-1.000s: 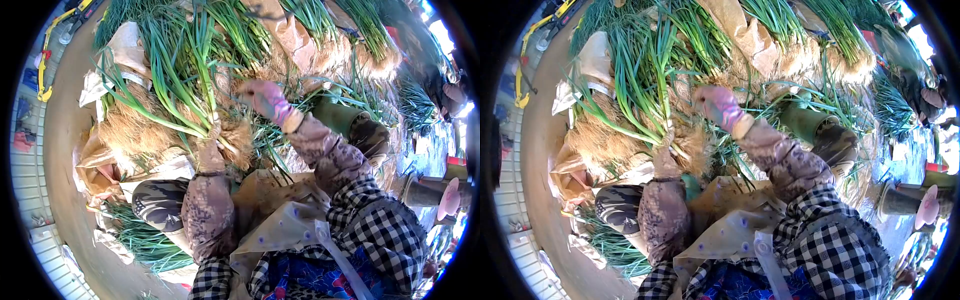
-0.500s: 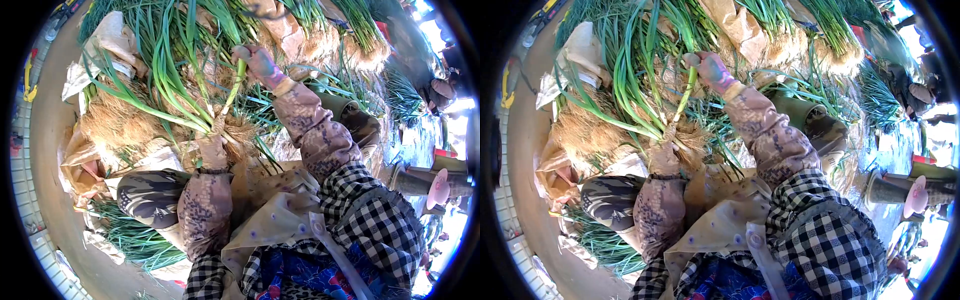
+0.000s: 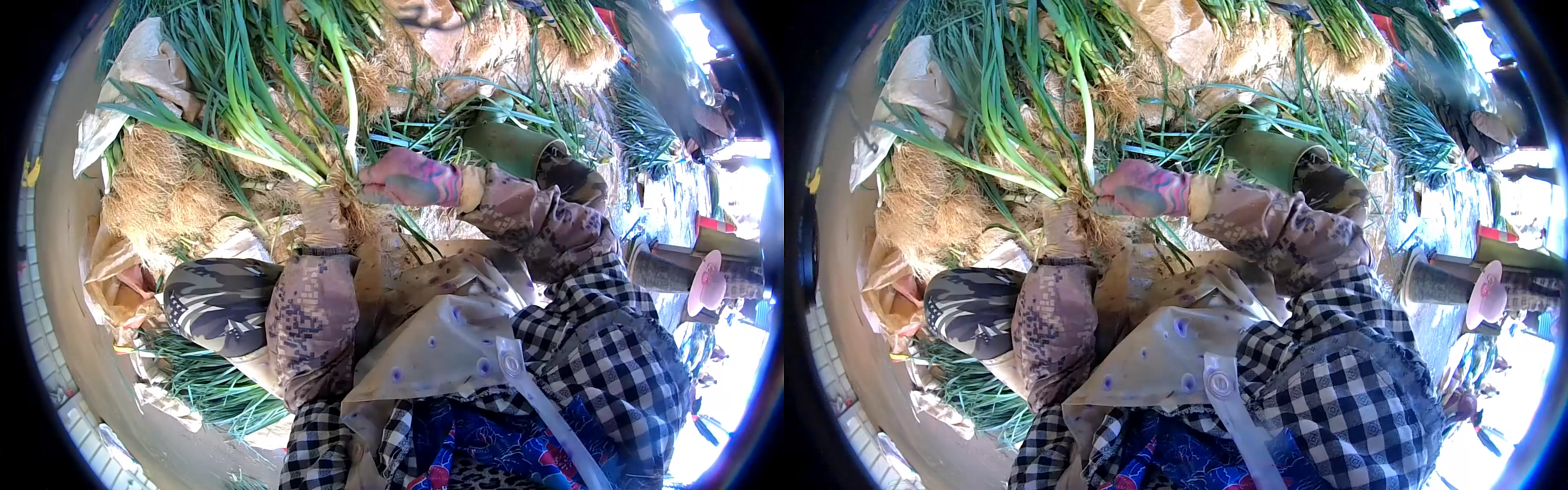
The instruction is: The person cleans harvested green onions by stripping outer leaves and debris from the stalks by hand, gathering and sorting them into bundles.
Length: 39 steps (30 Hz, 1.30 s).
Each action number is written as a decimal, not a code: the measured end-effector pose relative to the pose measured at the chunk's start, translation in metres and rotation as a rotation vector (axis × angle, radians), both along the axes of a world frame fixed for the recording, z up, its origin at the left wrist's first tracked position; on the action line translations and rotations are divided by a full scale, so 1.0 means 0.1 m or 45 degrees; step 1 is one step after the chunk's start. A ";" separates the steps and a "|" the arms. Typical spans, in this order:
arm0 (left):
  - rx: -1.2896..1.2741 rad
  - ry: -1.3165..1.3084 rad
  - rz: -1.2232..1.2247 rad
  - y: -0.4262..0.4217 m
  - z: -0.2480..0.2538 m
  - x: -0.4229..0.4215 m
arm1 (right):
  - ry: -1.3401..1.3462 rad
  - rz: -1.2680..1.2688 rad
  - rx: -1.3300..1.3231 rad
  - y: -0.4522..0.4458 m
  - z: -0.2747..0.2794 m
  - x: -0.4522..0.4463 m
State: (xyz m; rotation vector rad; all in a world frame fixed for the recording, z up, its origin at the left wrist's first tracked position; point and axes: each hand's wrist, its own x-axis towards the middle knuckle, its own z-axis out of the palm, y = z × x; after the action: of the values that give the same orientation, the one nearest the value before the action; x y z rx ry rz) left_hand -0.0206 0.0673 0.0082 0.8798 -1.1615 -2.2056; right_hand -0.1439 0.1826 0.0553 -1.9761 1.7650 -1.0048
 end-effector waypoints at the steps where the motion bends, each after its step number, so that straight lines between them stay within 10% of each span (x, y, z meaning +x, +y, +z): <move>1: -0.018 -0.012 -0.004 0.01 0.00 0.03 | 0.078 0.060 -0.095 0.00 -0.13 0.03; 2: -0.038 -0.016 0.000 0.01 -0.01 0.05 | 0.143 0.058 -0.343 -0.02 -0.30 0.06; 4: 0.010 0.067 0.048 -0.04 -0.38 0.01 | -0.357 0.089 0.261 0.04 -0.10 0.13; 7: 0.103 -0.003 -0.119 -0.31 -0.58 -0.07 | -0.201 0.511 0.675 0.11 -0.06 0.55; 9: -0.083 -0.268 0.029 -0.22 0.02 -0.12 | -0.663 0.555 0.162 0.31 -0.24 0.83; 13: 0.048 0.025 0.066 -0.48 -0.16 0.00 | 0.044 -0.007 0.336 0.44 0.26 0.19; 17: -0.024 0.032 0.084 -0.39 0.03 0.05 | -0.268 -1.077 0.239 1.19 0.45 -1.21; 19: -0.009 0.059 0.091 -0.33 0.17 0.02 | 0.488 -1.425 0.672 1.65 0.59 -1.76; 21: 0.044 -0.038 0.024 -0.40 0.05 0.00 | 0.965 -1.424 1.074 1.86 0.73 -1.85; 23: 0.058 -0.064 0.000 -0.39 0.02 0.02 | 1.102 -1.379 0.709 1.77 0.58 -1.74; 28: 0.062 -0.072 -0.002 -0.28 0.03 0.00 | -0.229 -0.625 0.067 0.34 0.26 -0.66; 30: 0.058 -0.088 0.010 -0.35 -0.01 0.00 | -1.487 0.954 -0.322 -0.17 -0.14 -0.52; 32: 0.051 -0.104 0.030 -0.45 -0.02 0.03 | -1.959 -0.147 0.182 -0.40 -0.07 -0.15; 35: 0.071 -0.166 0.028 -0.47 0.01 0.12 | -1.073 -0.052 0.269 -0.33 -0.63 0.05; 38: 0.123 -0.191 -0.007 -0.38 0.03 0.15 | -0.609 0.850 0.019 -0.08 -0.36 0.48; 39: 0.172 -0.130 -0.002 -0.35 -0.02 0.13 | 0.148 0.545 0.412 0.08 0.21 0.49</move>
State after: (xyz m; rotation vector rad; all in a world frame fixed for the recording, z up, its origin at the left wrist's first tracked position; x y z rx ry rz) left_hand -0.0077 0.0327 0.0063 1.0580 -1.0688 -2.2852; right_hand -0.0954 0.1909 0.0761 -2.0981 1.3605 -0.4439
